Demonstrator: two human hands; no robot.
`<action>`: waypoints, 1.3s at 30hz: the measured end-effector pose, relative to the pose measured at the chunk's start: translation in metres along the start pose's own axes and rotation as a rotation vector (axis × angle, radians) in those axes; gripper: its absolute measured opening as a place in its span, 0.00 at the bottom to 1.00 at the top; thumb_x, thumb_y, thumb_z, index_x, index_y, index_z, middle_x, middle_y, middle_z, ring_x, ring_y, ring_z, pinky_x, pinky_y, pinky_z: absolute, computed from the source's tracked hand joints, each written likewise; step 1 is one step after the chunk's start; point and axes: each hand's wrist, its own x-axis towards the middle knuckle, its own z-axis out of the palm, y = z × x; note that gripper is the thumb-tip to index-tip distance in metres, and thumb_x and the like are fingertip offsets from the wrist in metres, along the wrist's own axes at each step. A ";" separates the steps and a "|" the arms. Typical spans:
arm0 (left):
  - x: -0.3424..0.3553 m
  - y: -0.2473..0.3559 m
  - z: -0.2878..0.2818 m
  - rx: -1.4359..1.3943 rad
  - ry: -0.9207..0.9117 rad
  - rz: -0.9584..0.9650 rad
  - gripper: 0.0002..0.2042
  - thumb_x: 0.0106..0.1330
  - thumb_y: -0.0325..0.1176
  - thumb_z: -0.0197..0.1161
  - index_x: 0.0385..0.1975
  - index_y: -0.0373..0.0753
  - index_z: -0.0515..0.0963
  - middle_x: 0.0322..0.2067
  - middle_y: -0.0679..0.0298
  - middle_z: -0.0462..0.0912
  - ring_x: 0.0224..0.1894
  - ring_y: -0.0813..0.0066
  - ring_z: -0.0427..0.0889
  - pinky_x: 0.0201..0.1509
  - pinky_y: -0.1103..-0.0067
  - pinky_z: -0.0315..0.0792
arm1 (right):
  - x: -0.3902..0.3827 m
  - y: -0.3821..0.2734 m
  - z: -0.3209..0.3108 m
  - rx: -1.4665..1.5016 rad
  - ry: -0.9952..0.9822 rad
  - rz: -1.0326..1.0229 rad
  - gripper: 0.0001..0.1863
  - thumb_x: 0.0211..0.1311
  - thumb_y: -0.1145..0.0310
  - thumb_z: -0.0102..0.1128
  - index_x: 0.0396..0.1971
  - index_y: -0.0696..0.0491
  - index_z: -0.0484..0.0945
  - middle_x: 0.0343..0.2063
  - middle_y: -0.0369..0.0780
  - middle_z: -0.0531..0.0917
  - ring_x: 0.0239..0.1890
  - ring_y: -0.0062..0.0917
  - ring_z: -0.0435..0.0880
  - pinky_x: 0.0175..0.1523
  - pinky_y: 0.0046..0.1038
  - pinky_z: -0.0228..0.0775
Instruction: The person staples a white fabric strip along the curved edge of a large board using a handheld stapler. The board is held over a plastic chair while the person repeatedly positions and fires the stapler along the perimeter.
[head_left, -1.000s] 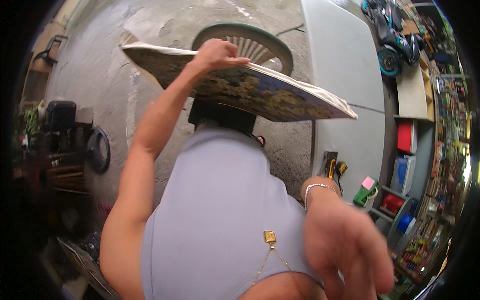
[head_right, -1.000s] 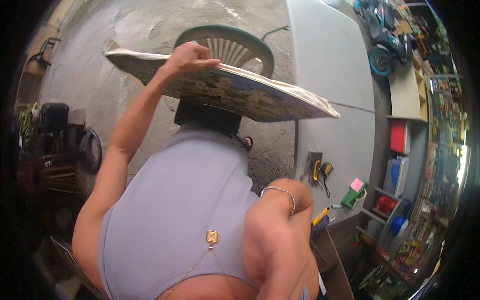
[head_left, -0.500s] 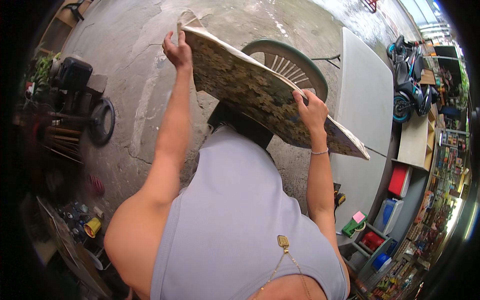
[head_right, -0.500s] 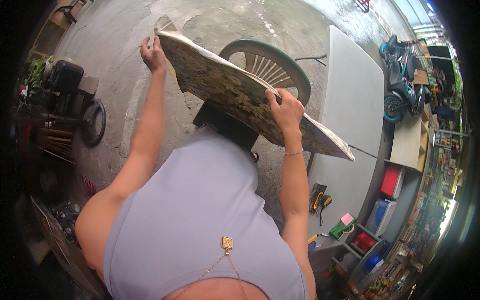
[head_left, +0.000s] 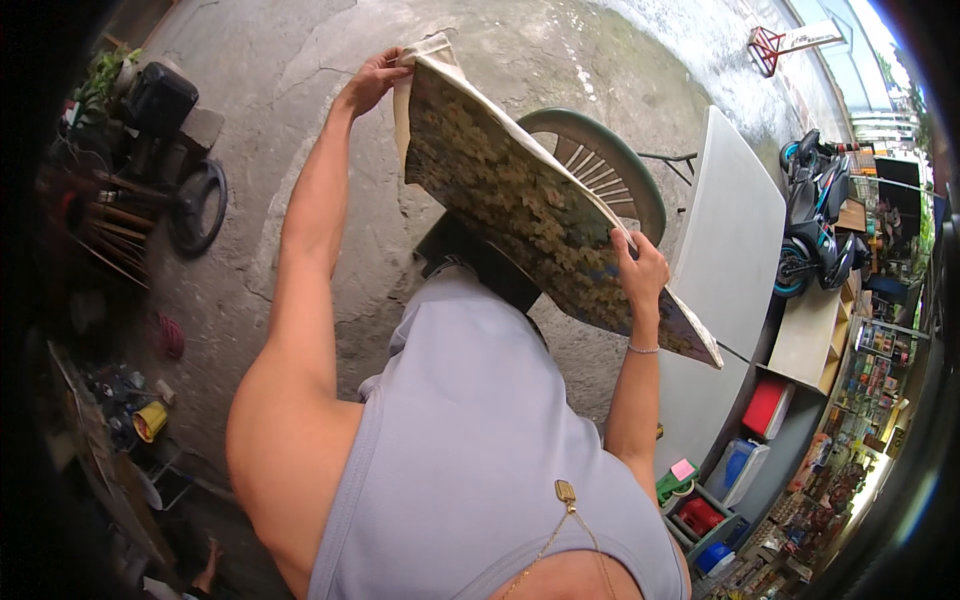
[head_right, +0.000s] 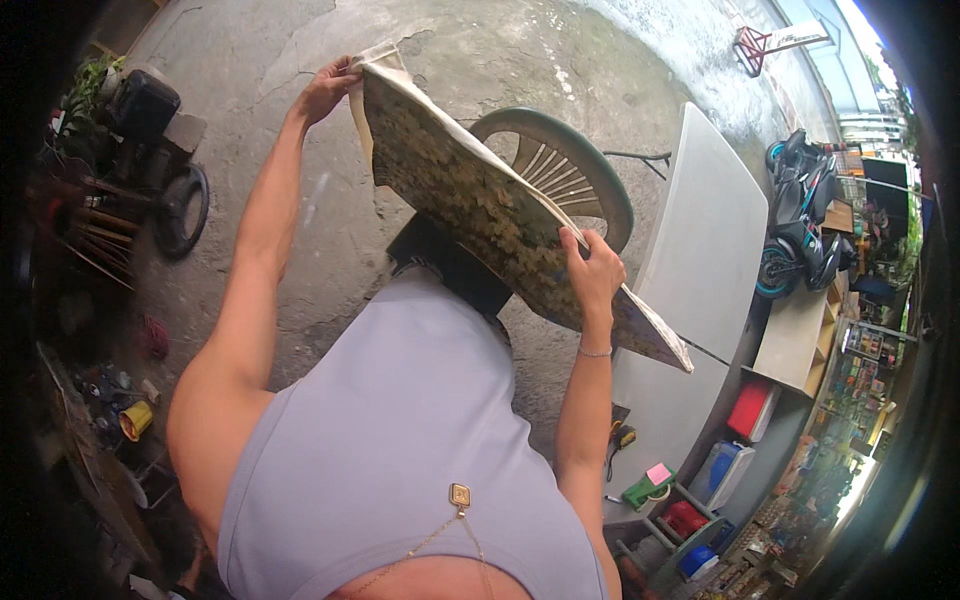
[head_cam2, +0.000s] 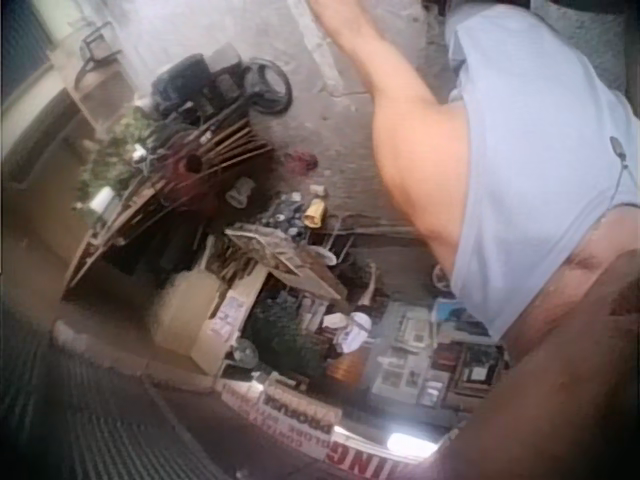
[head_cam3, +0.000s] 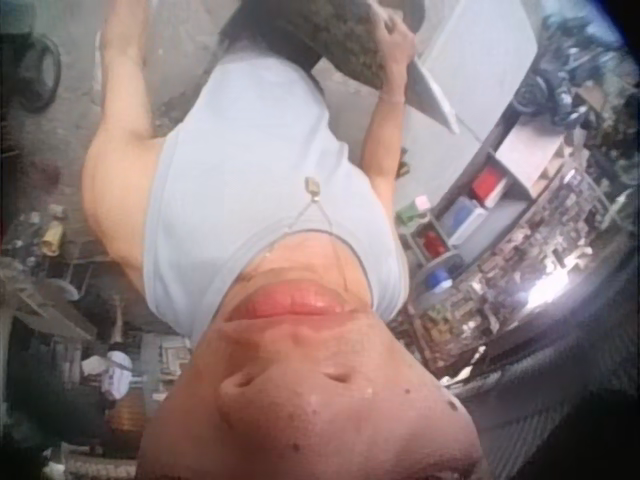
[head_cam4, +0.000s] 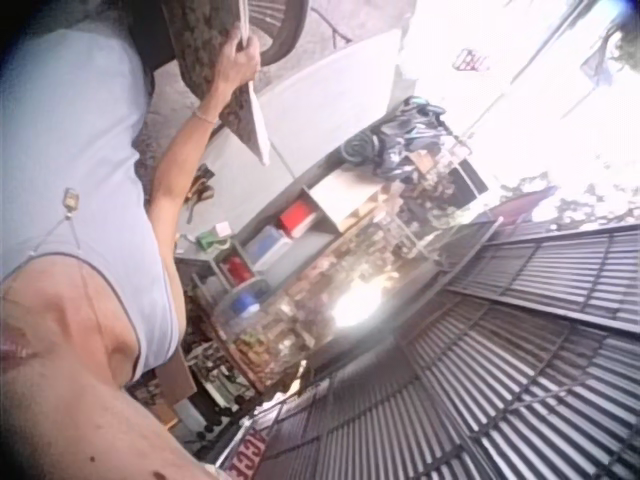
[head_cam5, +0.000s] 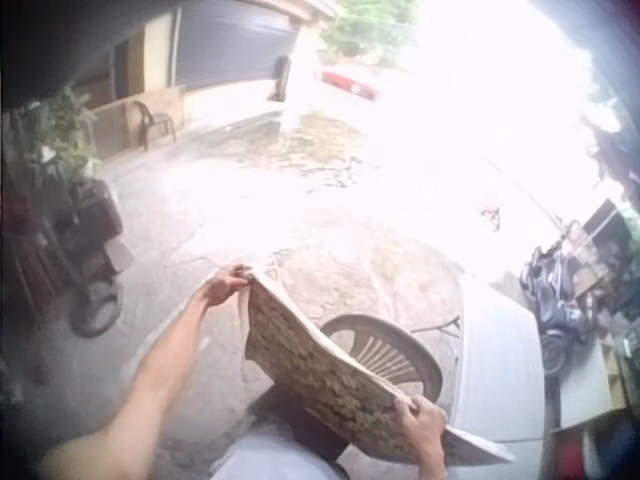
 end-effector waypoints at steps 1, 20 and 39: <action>-0.001 0.000 0.005 -0.010 -0.018 0.029 0.13 0.67 0.33 0.64 0.49 0.37 0.79 0.45 0.68 0.82 0.51 0.77 0.78 0.61 0.77 0.66 | 0.000 0.003 0.001 0.000 0.001 -0.001 0.27 0.60 0.35 0.57 0.32 0.45 0.86 0.22 0.42 0.84 0.30 0.41 0.85 0.37 0.39 0.71; -0.007 -0.009 0.034 0.092 0.302 0.242 0.06 0.63 0.29 0.63 0.34 0.35 0.85 0.31 0.68 0.86 0.32 0.82 0.81 0.41 0.82 0.74 | 0.001 0.009 0.002 0.052 0.006 -0.037 0.27 0.62 0.39 0.60 0.29 0.52 0.83 0.17 0.42 0.79 0.23 0.36 0.80 0.32 0.34 0.68; 0.013 -0.073 0.015 0.819 0.311 -0.037 0.12 0.45 0.32 0.72 0.30 0.36 0.85 0.26 0.54 0.86 0.31 0.67 0.87 0.38 0.72 0.79 | 0.005 0.003 -0.003 0.020 -0.002 0.010 0.26 0.60 0.39 0.61 0.30 0.50 0.85 0.19 0.42 0.81 0.25 0.38 0.82 0.33 0.36 0.68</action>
